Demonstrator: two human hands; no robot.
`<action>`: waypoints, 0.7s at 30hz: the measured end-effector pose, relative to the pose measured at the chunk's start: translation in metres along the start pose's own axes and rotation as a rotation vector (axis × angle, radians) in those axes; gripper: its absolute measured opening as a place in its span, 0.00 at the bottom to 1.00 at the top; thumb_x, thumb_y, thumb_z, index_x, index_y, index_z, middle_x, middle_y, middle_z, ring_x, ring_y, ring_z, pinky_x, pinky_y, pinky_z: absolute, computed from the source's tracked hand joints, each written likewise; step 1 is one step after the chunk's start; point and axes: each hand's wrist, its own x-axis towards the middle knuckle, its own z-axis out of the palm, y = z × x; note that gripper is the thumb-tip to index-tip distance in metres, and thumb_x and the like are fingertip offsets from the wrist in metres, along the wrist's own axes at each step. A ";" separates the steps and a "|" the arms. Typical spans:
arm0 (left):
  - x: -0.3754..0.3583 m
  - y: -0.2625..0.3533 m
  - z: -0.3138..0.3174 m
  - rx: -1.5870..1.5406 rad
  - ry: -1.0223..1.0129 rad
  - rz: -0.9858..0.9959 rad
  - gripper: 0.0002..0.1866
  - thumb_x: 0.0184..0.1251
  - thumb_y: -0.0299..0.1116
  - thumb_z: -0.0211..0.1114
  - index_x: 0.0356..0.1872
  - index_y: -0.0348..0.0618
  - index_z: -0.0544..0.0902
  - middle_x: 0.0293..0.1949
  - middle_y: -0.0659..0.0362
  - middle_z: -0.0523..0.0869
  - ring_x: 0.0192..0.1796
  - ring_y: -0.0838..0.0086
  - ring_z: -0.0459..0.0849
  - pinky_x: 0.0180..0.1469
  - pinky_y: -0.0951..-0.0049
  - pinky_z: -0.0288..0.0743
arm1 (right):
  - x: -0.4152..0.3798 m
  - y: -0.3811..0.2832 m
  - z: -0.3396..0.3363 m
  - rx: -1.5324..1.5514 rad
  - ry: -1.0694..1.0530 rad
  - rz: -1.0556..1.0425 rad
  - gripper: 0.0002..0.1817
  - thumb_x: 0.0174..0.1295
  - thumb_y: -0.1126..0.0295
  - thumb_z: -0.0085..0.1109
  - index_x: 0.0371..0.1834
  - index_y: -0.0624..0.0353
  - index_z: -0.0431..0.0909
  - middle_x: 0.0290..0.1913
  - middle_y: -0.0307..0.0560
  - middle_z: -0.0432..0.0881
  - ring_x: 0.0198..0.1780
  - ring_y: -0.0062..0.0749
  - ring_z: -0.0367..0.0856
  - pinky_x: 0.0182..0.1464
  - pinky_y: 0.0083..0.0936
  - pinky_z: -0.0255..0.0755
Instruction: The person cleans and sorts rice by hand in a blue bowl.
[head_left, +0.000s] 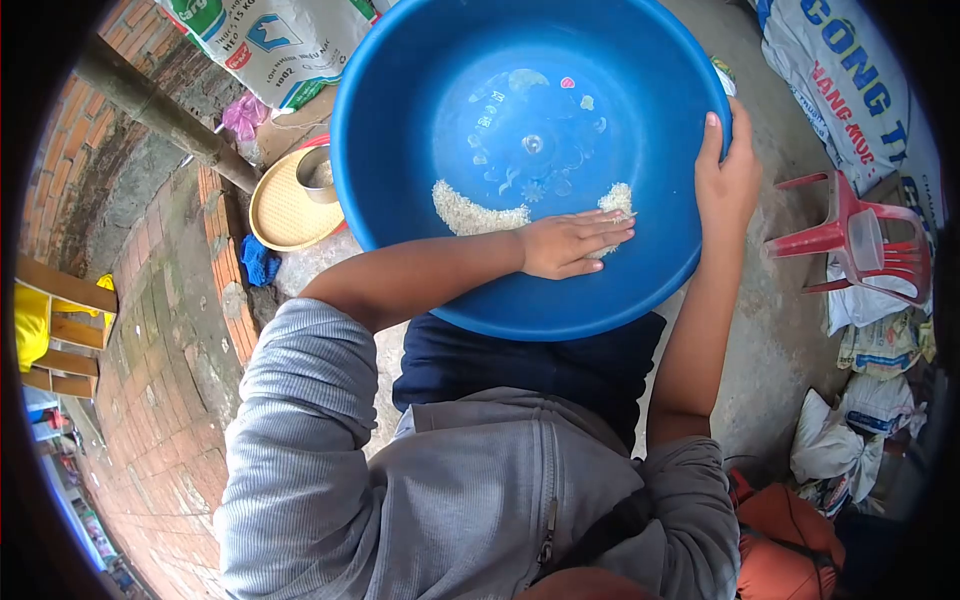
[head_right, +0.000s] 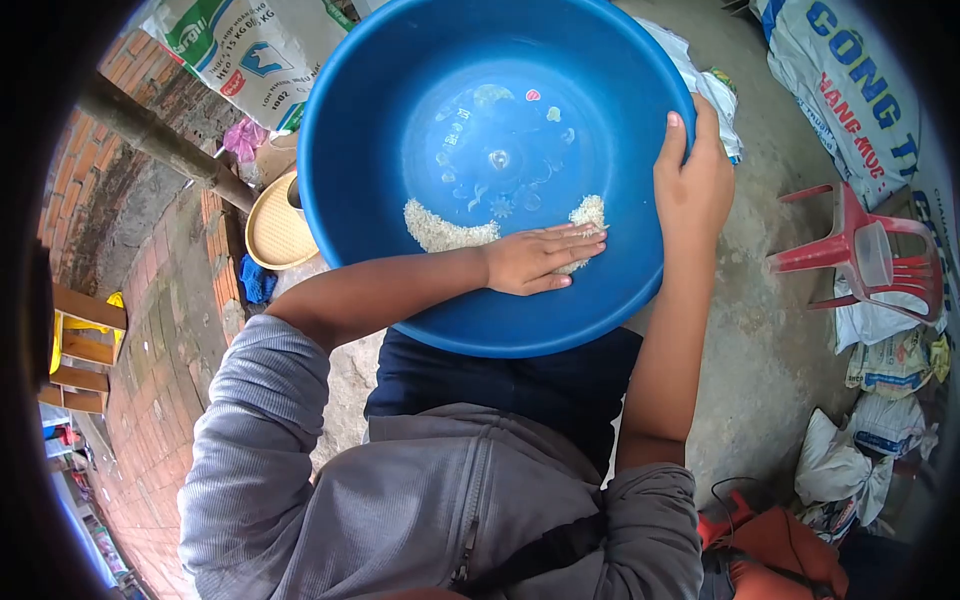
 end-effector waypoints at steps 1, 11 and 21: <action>-0.003 0.002 0.000 0.009 0.015 -0.044 0.27 0.72 0.43 0.50 0.69 0.45 0.62 0.70 0.53 0.61 0.69 0.60 0.63 0.71 0.59 0.56 | -0.001 -0.005 -0.003 0.005 -0.011 -0.005 0.20 0.68 0.57 0.46 0.59 0.53 0.73 0.45 0.58 0.83 0.46 0.55 0.82 0.49 0.41 0.74; 0.002 -0.014 -0.021 0.337 0.032 0.024 0.13 0.68 0.42 0.57 0.29 0.44 0.77 0.25 0.58 0.80 0.27 0.61 0.81 0.30 0.62 0.76 | -0.007 -0.002 -0.007 0.021 -0.013 0.044 0.20 0.70 0.56 0.43 0.60 0.50 0.71 0.45 0.57 0.83 0.46 0.54 0.82 0.49 0.42 0.73; 0.033 0.008 -0.128 -0.020 0.347 -0.415 0.07 0.67 0.32 0.60 0.36 0.41 0.82 0.29 0.52 0.85 0.34 0.58 0.85 0.38 0.64 0.78 | -0.008 0.009 -0.001 -0.003 -0.024 0.079 0.21 0.70 0.56 0.41 0.61 0.53 0.70 0.48 0.59 0.82 0.49 0.54 0.81 0.51 0.42 0.73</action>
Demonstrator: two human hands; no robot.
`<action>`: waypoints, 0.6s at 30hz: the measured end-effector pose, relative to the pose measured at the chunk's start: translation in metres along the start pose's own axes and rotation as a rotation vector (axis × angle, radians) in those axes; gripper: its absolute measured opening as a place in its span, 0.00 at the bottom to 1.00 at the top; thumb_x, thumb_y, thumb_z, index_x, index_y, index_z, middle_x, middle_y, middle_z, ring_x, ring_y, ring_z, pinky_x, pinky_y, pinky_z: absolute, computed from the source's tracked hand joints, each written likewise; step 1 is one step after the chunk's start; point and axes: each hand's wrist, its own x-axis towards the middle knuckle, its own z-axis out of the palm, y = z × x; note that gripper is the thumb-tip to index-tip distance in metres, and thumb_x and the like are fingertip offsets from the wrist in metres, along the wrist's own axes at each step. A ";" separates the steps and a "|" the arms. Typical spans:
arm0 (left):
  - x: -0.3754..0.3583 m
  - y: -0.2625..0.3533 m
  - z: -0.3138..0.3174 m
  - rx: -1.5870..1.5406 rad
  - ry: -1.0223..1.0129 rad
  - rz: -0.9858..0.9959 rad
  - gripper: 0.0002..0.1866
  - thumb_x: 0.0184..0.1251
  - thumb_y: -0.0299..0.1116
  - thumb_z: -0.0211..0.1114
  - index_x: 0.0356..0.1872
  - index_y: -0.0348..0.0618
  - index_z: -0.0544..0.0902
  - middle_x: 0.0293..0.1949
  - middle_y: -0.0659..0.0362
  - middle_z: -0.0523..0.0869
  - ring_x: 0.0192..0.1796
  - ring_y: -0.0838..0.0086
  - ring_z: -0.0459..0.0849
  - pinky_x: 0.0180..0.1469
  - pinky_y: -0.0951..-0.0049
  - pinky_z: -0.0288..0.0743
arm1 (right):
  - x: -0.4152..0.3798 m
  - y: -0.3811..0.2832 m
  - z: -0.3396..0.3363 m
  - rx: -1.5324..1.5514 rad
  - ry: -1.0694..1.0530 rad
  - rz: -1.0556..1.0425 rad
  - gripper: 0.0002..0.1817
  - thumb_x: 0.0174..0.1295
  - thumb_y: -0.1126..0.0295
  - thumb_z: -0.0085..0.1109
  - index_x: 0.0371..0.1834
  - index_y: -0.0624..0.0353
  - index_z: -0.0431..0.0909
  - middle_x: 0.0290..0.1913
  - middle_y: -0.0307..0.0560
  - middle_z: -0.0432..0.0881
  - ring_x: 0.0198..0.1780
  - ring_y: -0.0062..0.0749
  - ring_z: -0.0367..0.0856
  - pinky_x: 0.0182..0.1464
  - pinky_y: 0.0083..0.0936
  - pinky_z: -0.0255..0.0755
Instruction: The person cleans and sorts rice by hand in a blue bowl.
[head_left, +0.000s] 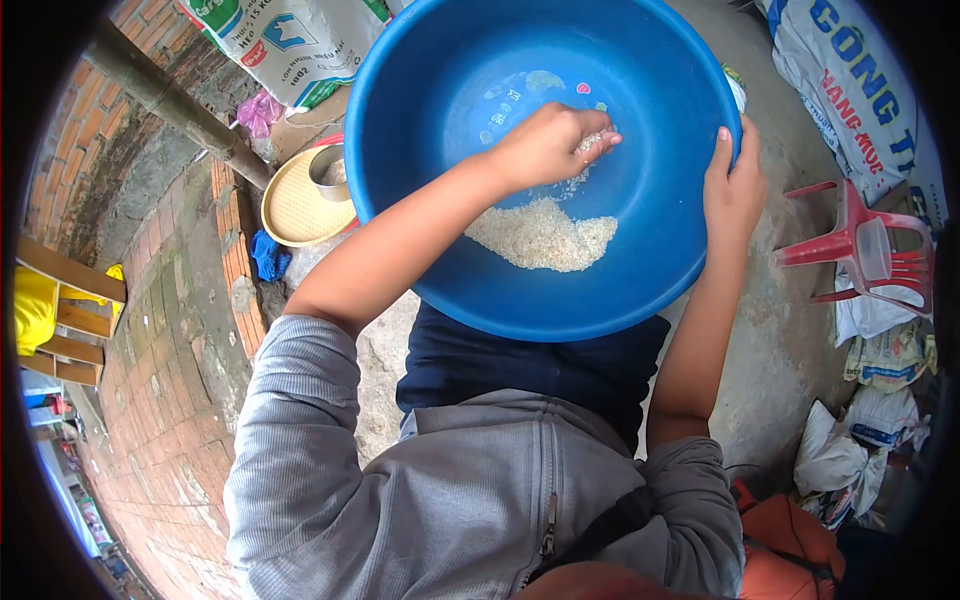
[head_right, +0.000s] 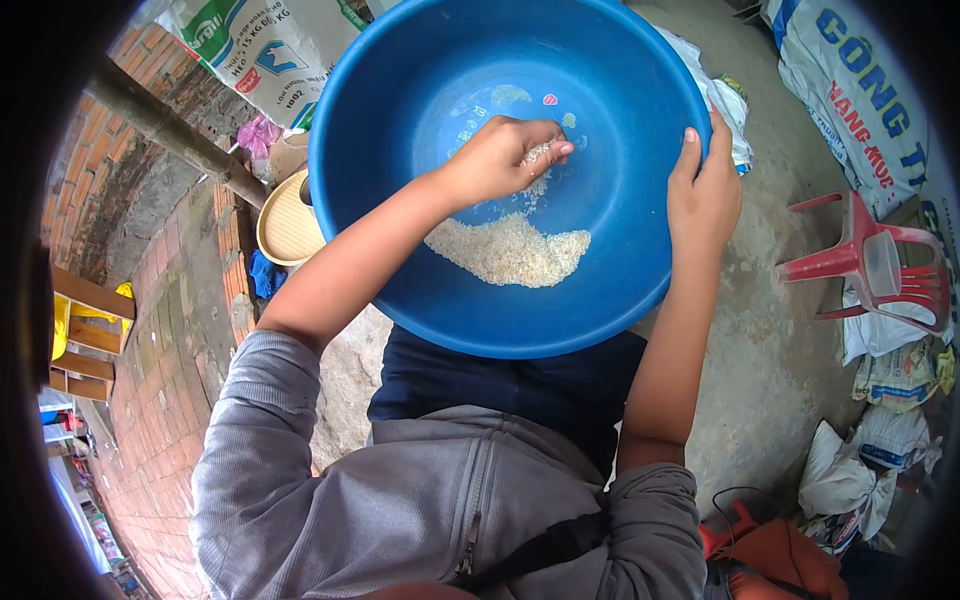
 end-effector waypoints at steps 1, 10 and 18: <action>0.003 0.003 -0.004 -0.062 0.077 0.092 0.05 0.65 0.29 0.61 0.38 0.40 0.82 0.34 0.52 0.86 0.38 0.60 0.86 0.41 0.65 0.79 | 0.000 0.004 0.001 -0.003 -0.001 -0.004 0.21 0.70 0.56 0.41 0.61 0.53 0.70 0.48 0.59 0.82 0.49 0.54 0.81 0.51 0.42 0.73; -0.002 0.000 -0.043 0.319 -0.642 -0.138 0.34 0.57 0.34 0.69 0.67 0.54 0.67 0.56 0.53 0.80 0.64 0.54 0.73 0.64 0.60 0.68 | 0.005 0.030 0.015 -0.024 -0.027 0.054 0.21 0.70 0.56 0.41 0.61 0.52 0.69 0.46 0.59 0.83 0.47 0.54 0.82 0.49 0.43 0.73; -0.035 -0.001 -0.091 0.323 -0.192 -0.237 0.17 0.70 0.40 0.57 0.53 0.44 0.80 0.46 0.47 0.84 0.49 0.54 0.82 0.52 0.60 0.75 | 0.008 0.048 0.029 -0.100 -0.066 0.090 0.21 0.70 0.57 0.41 0.62 0.53 0.69 0.47 0.60 0.82 0.47 0.55 0.81 0.49 0.43 0.73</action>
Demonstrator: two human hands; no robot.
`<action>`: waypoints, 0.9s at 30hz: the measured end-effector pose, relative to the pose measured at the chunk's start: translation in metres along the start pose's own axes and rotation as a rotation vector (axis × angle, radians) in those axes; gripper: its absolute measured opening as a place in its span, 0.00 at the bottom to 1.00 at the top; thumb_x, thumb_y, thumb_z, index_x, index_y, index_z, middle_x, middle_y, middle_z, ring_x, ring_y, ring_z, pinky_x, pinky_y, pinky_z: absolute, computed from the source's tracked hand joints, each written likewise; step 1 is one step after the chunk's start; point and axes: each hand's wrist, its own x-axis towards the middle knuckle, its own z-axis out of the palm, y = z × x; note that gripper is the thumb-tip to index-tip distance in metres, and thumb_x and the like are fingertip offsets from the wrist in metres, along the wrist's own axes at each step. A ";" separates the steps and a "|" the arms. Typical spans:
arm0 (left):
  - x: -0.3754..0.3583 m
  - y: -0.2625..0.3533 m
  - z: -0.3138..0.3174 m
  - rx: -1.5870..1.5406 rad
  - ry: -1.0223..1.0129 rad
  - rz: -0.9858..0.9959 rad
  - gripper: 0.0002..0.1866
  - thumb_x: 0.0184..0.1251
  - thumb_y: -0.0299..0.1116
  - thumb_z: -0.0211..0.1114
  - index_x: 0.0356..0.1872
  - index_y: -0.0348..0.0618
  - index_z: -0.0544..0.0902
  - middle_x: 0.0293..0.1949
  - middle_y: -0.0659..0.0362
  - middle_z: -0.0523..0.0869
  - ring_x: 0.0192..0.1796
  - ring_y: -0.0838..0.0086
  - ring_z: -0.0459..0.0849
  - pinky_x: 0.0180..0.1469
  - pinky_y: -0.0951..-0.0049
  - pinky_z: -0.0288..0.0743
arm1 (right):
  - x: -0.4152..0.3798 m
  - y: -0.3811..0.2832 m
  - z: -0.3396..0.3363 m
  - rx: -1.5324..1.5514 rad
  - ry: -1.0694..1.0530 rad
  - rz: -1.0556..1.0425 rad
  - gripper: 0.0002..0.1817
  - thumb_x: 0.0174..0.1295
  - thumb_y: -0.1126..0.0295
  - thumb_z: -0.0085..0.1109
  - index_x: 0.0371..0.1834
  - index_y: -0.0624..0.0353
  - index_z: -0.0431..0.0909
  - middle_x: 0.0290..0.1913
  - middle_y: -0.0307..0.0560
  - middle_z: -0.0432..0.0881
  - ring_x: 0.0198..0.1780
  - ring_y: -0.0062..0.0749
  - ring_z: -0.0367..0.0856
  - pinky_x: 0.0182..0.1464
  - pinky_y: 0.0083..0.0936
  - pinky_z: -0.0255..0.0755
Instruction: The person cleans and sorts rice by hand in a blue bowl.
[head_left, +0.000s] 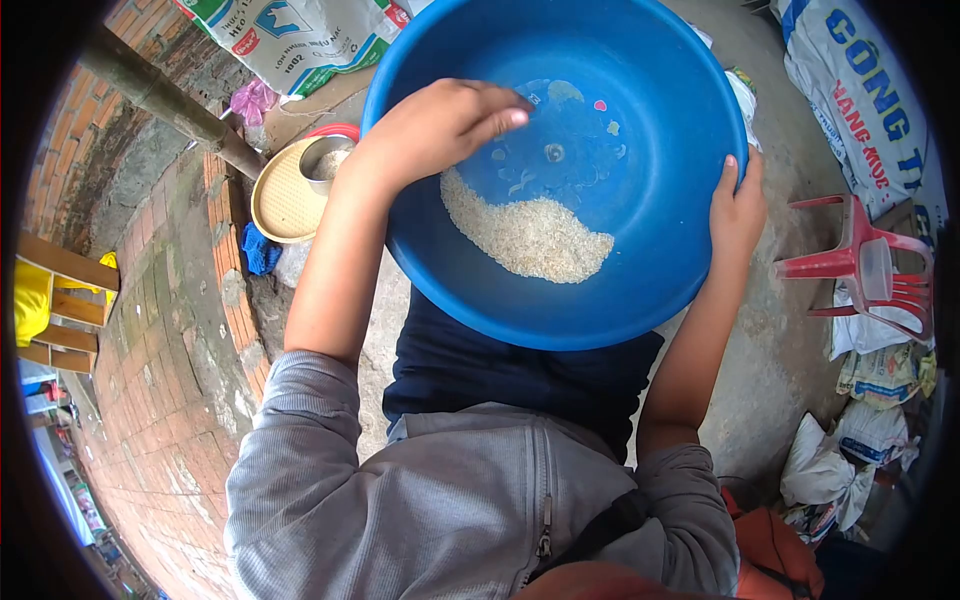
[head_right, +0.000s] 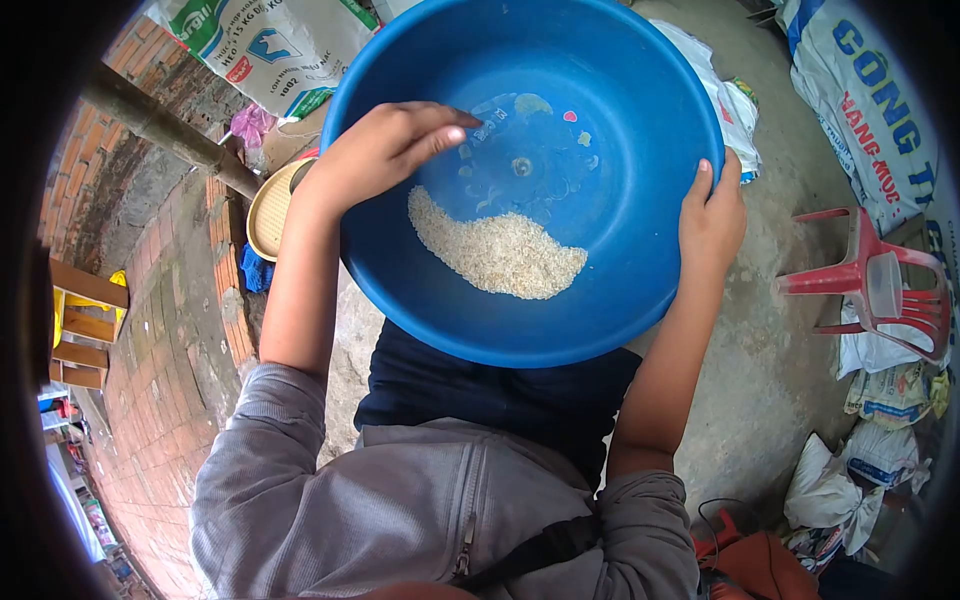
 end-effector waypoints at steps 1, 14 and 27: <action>-0.006 -0.005 -0.004 0.023 0.220 0.009 0.17 0.72 0.41 0.54 0.51 0.42 0.81 0.43 0.48 0.85 0.47 0.54 0.82 0.50 0.61 0.75 | 0.000 0.002 0.002 0.001 -0.003 -0.002 0.21 0.70 0.57 0.41 0.62 0.53 0.69 0.47 0.60 0.82 0.47 0.55 0.81 0.49 0.43 0.73; -0.027 -0.017 0.026 0.193 0.794 -0.041 0.03 0.59 0.27 0.64 0.33 0.40 0.82 0.37 0.56 0.83 0.40 0.62 0.79 0.46 0.66 0.71 | 0.010 -0.004 0.009 -0.013 -0.067 -0.055 0.22 0.68 0.60 0.44 0.65 0.50 0.66 0.52 0.58 0.80 0.53 0.55 0.79 0.54 0.43 0.70; -0.060 -0.064 0.042 -1.001 0.775 -0.695 0.31 0.53 0.18 0.61 0.60 0.44 0.63 0.33 0.56 0.76 0.30 0.73 0.79 0.30 0.75 0.75 | 0.004 0.030 0.033 1.000 -0.520 0.454 0.21 0.67 0.65 0.56 0.57 0.66 0.68 0.51 0.52 0.79 0.49 0.33 0.79 0.52 0.29 0.72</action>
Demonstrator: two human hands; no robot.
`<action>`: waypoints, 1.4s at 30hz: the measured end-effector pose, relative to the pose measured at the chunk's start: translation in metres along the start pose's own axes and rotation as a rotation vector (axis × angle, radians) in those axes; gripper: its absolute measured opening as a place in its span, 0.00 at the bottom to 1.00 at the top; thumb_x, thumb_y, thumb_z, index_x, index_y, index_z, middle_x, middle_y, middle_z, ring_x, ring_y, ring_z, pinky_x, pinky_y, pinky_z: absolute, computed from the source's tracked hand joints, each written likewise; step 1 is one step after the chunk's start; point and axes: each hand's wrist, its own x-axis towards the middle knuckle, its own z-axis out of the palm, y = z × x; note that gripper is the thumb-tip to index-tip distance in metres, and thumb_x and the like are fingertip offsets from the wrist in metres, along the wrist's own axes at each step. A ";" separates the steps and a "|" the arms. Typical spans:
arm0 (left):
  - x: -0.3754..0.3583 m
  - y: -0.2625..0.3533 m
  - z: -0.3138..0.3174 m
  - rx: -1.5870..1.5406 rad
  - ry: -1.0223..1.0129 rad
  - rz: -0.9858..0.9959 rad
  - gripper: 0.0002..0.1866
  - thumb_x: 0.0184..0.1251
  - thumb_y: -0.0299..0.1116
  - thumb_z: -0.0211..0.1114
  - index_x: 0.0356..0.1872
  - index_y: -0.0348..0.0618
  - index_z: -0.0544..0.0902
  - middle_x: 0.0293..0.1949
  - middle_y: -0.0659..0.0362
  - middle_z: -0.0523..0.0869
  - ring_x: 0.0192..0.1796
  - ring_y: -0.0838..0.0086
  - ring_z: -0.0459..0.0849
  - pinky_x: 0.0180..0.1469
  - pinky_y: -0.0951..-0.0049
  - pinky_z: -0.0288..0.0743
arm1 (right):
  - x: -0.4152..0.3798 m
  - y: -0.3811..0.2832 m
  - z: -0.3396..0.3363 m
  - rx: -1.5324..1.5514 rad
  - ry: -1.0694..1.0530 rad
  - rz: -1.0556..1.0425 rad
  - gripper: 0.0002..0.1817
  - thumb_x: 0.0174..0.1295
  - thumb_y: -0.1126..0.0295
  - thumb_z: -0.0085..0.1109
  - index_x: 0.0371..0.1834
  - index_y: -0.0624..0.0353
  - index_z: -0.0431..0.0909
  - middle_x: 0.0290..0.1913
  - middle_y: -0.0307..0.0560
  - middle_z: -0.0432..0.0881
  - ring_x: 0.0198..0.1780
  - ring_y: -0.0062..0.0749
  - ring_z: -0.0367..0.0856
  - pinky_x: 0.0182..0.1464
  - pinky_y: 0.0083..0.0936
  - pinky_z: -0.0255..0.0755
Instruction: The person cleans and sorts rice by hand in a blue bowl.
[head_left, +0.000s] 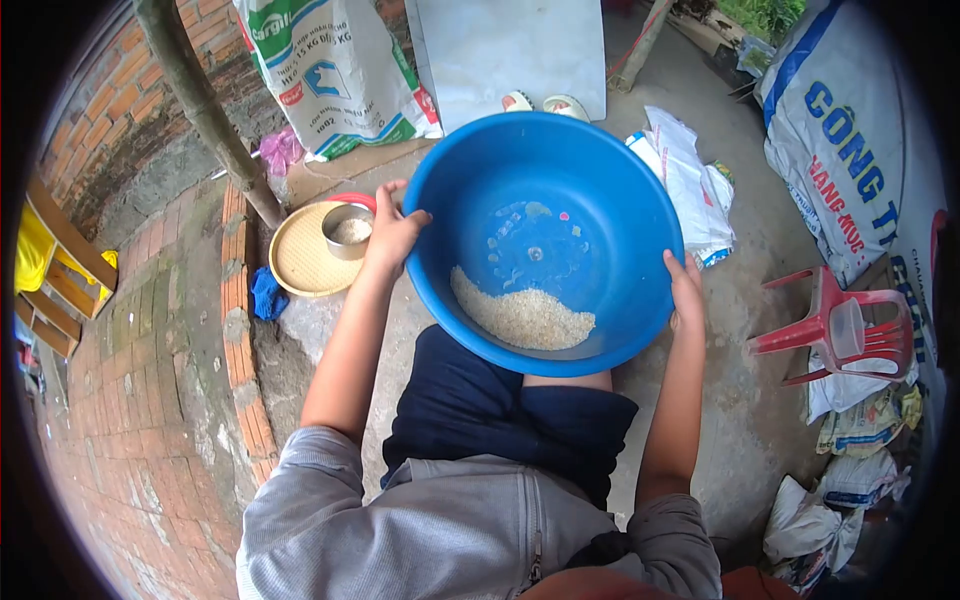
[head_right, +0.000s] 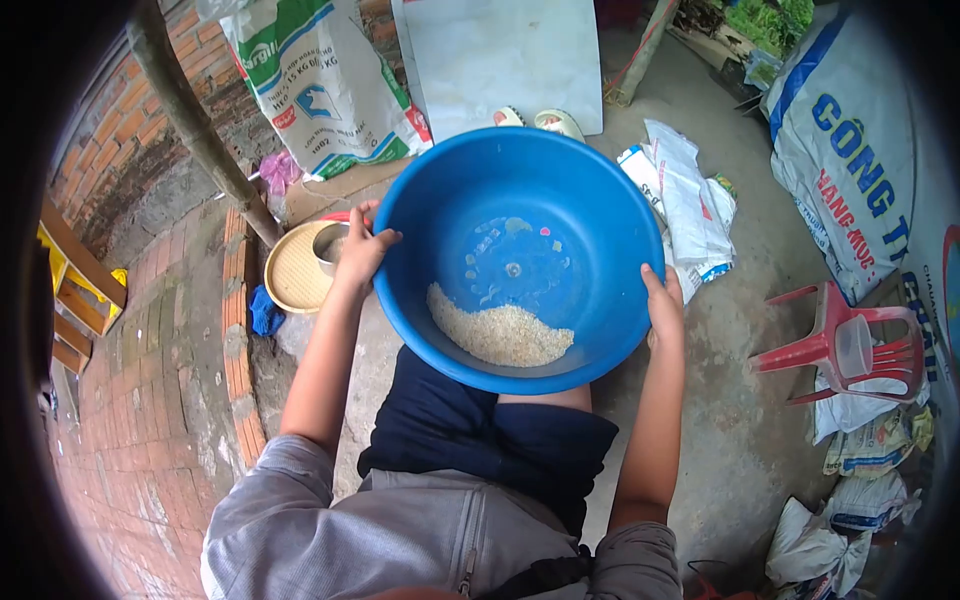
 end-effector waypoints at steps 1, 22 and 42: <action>0.003 -0.006 0.003 -0.120 0.045 -0.111 0.28 0.51 0.20 0.63 0.56 0.39 0.66 0.32 0.55 0.78 0.30 0.71 0.80 0.31 0.75 0.76 | 0.002 0.014 -0.002 0.073 0.024 0.028 0.22 0.67 0.63 0.56 0.58 0.67 0.68 0.51 0.53 0.79 0.49 0.34 0.80 0.51 0.30 0.74; -0.014 -0.026 0.029 -0.443 0.033 -0.011 0.06 0.66 0.28 0.59 0.30 0.39 0.75 0.24 0.61 0.80 0.22 0.81 0.76 0.26 0.80 0.71 | 0.006 0.009 -0.007 0.211 0.225 -0.174 0.16 0.73 0.62 0.46 0.48 0.66 0.74 0.41 0.45 0.81 0.39 0.24 0.80 0.43 0.22 0.75; -0.004 0.047 0.031 -0.351 -0.003 -0.145 0.05 0.69 0.29 0.58 0.34 0.39 0.75 0.28 0.60 0.82 0.25 0.80 0.79 0.28 0.79 0.75 | 0.013 -0.027 -0.004 0.236 0.170 -0.174 0.17 0.73 0.63 0.46 0.50 0.67 0.75 0.44 0.47 0.83 0.39 0.27 0.83 0.43 0.24 0.78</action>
